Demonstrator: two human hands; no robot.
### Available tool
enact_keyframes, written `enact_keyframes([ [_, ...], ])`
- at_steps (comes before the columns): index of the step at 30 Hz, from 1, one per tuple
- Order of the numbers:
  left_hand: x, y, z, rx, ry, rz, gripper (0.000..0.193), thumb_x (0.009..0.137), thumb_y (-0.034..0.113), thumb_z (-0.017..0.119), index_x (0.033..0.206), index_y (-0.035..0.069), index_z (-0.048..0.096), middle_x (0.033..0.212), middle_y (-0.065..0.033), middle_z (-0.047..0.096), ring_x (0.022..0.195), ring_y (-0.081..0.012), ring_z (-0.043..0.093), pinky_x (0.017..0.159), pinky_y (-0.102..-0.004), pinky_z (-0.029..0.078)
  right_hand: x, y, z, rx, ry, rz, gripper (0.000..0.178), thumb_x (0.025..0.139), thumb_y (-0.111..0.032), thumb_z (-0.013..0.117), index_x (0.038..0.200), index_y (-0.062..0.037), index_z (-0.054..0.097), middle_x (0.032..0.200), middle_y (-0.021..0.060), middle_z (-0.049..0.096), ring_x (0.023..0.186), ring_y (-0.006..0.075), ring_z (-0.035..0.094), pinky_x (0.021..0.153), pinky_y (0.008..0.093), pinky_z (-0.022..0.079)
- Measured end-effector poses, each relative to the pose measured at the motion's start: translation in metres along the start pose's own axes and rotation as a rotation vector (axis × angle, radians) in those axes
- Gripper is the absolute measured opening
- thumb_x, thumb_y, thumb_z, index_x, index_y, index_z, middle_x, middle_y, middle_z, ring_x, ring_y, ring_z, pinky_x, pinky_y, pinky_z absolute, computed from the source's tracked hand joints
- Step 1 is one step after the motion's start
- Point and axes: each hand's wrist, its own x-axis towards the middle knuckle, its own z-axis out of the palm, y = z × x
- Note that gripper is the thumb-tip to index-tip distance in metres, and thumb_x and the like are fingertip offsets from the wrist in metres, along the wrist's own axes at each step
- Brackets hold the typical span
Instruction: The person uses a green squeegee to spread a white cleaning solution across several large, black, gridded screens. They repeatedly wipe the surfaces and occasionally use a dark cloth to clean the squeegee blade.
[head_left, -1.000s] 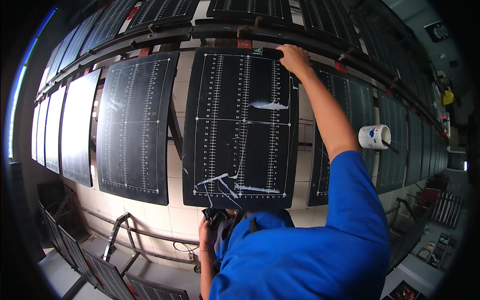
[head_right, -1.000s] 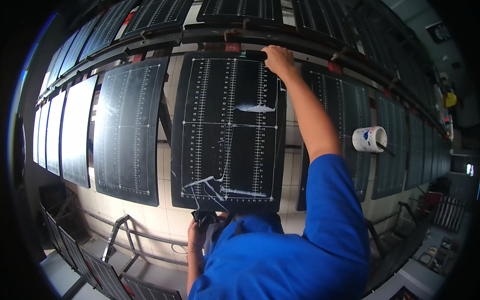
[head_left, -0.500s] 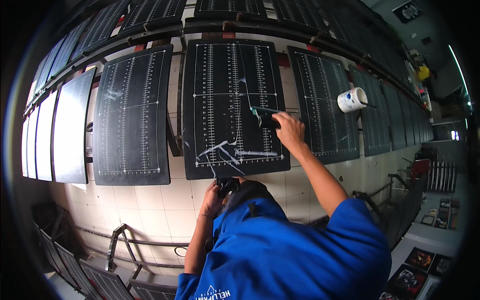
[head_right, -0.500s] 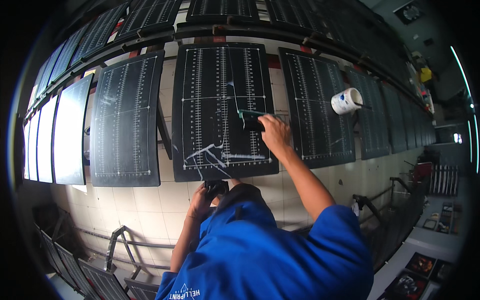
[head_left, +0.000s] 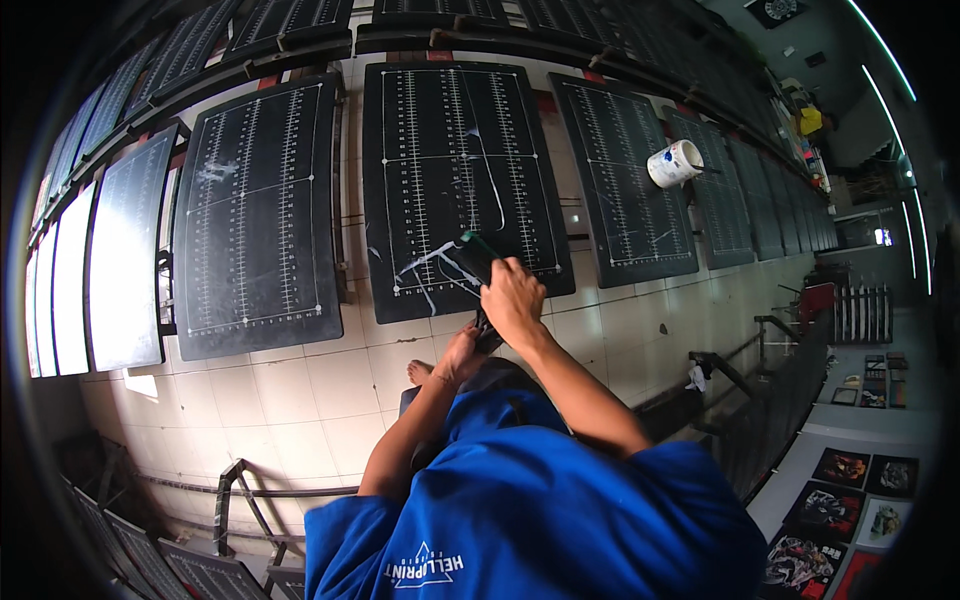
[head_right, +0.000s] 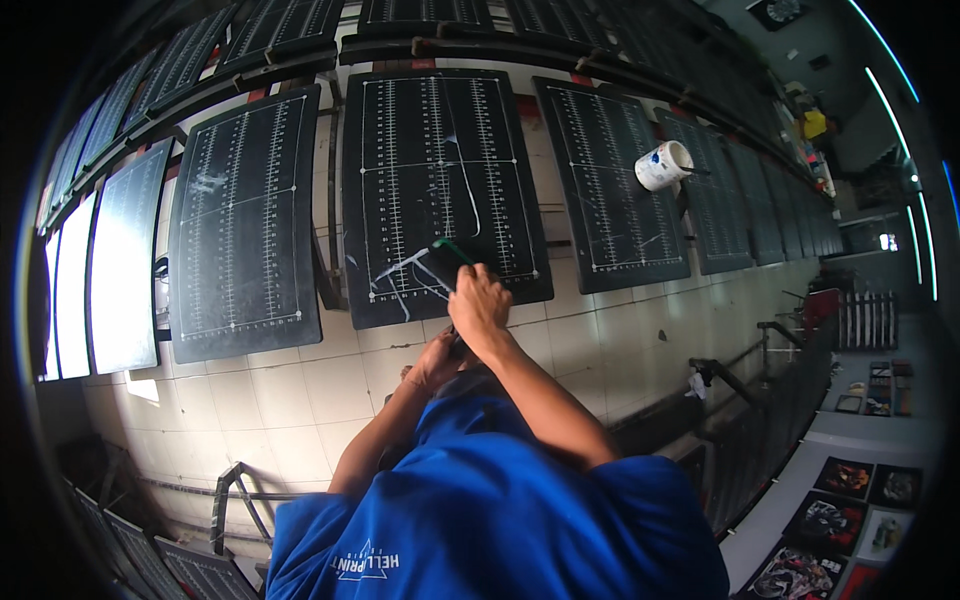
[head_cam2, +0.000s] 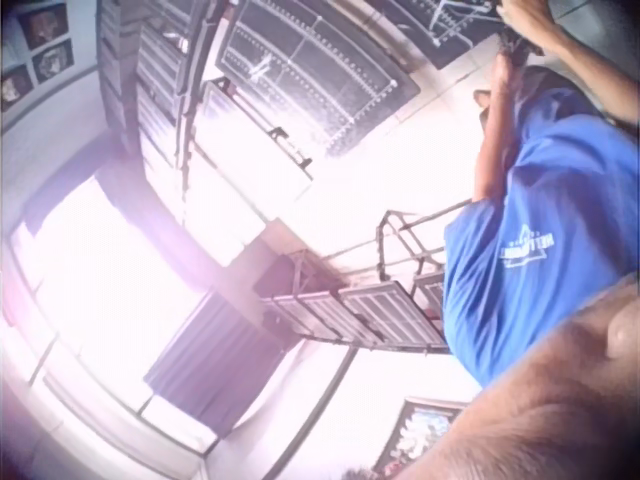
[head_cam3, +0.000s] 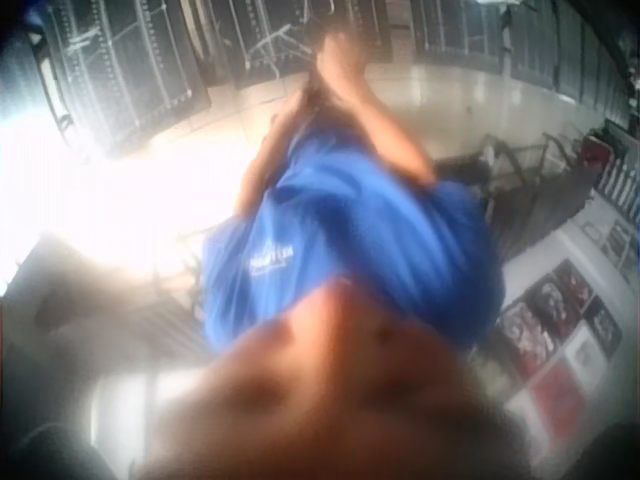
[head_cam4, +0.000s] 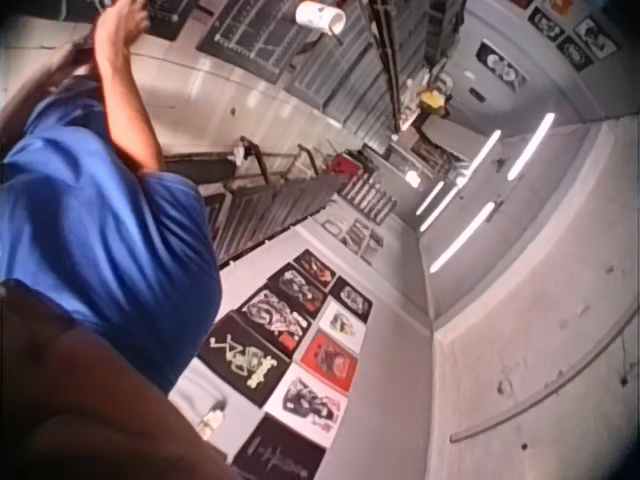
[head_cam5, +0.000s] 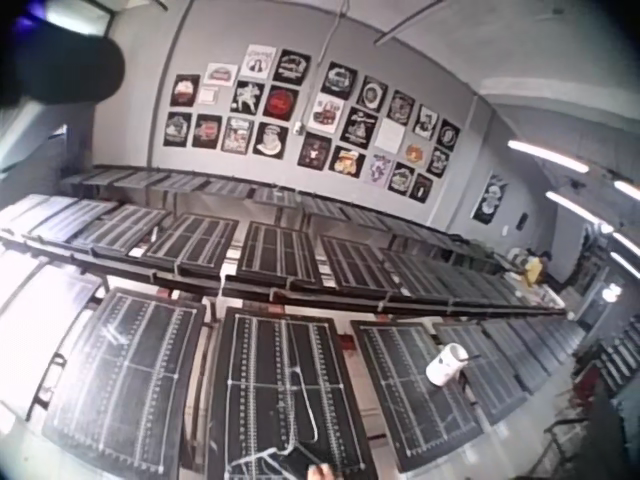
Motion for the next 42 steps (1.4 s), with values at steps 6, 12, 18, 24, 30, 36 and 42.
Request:
enact_keyframes([
  [6, 0.020, -0.011, 0.037, -0.010, -0.010, -0.026, 0.038, 0.102, 0.003, 0.027, 0.133, 0.001, 0.050, 0.124, -0.0148, 0.063, 0.114, -0.0263, 0.064, 0.107, -0.0425, 0.048, 0.050, 0.041, -0.034, 0.058, -0.139, 0.153, 0.025, 0.081, -0.023, 0.067, 0.097, -0.0040, 0.068, 0.100, 0.0159, 0.071, 0.093, 0.0390, 0.069, 0.080, 0.0502, 0.055],
  [12, 0.021, -0.014, 0.042, -0.045, 0.042, -0.006, 0.040, 0.103, 0.007, 0.025, 0.133, 0.004, 0.051, 0.124, -0.0123, 0.063, 0.115, -0.0250, 0.062, 0.106, -0.0428, 0.049, 0.028, 0.080, -0.027, -0.092, -0.047, 0.148, 0.031, 0.082, -0.021, 0.068, 0.105, -0.0010, 0.064, 0.116, 0.0187, 0.066, 0.099, 0.0414, 0.067, 0.085, 0.0540, 0.052],
  [18, 0.016, -0.006, 0.051, -0.150, 0.138, 0.045, 0.038, 0.102, 0.007, 0.026, 0.133, 0.004, 0.047, 0.127, -0.0146, 0.058, 0.113, -0.0271, 0.060, 0.104, -0.0463, 0.050, 0.012, 0.000, -0.004, -0.053, -0.066, 0.094, 0.035, 0.085, -0.026, 0.067, 0.103, 0.0036, 0.064, 0.111, 0.0221, 0.064, 0.095, 0.0409, 0.068, 0.083, 0.0498, 0.055],
  [24, -0.028, 0.027, 0.032, -0.278, -0.214, 0.230, 0.034, 0.103, 0.018, 0.043, 0.133, 0.005, 0.051, 0.125, -0.0111, 0.061, 0.111, -0.0255, 0.061, 0.102, -0.0428, 0.051, 0.006, -0.090, 0.002, 0.026, -0.192, -0.094, 0.039, 0.084, -0.027, 0.067, 0.108, 0.0047, 0.064, 0.111, 0.0217, 0.064, 0.090, 0.0384, 0.071, 0.078, 0.0467, 0.058],
  [30, -0.075, 0.055, -0.012, -0.249, 0.063, 0.473, 0.040, 0.098, 0.005, 0.031, 0.133, 0.005, 0.050, 0.124, -0.0137, 0.062, 0.113, -0.0271, 0.063, 0.099, -0.0428, 0.054, 0.025, -0.119, 0.000, 0.164, -0.254, -0.210, 0.032, 0.079, -0.023, 0.066, 0.095, 0.0045, 0.068, 0.097, 0.0265, 0.069, 0.093, 0.0414, 0.069, 0.083, 0.0502, 0.055],
  [36, -0.092, 0.060, -0.022, -0.172, 0.195, 0.605, 0.043, 0.095, -0.001, 0.029, 0.132, 0.002, 0.051, 0.125, -0.0150, 0.062, 0.113, -0.0272, 0.063, 0.099, -0.0427, 0.054, 0.085, -0.053, -0.024, 0.006, -0.020, -0.324, 0.031, 0.080, -0.022, 0.069, 0.106, -0.0053, 0.070, 0.110, 0.0131, 0.069, 0.101, 0.0346, 0.068, 0.085, 0.0469, 0.055],
  [42, -0.088, 0.043, -0.016, -0.231, 0.197, 0.618, 0.044, 0.091, -0.004, 0.031, 0.131, 0.000, 0.050, 0.126, -0.0184, 0.061, 0.117, -0.0306, 0.061, 0.103, -0.0469, 0.050, 0.042, 0.004, 0.004, 0.025, -0.070, -0.670, 0.040, 0.075, -0.015, 0.074, 0.115, -0.0130, 0.069, 0.109, 0.0063, 0.066, 0.100, 0.0301, 0.066, 0.081, 0.0452, 0.055],
])
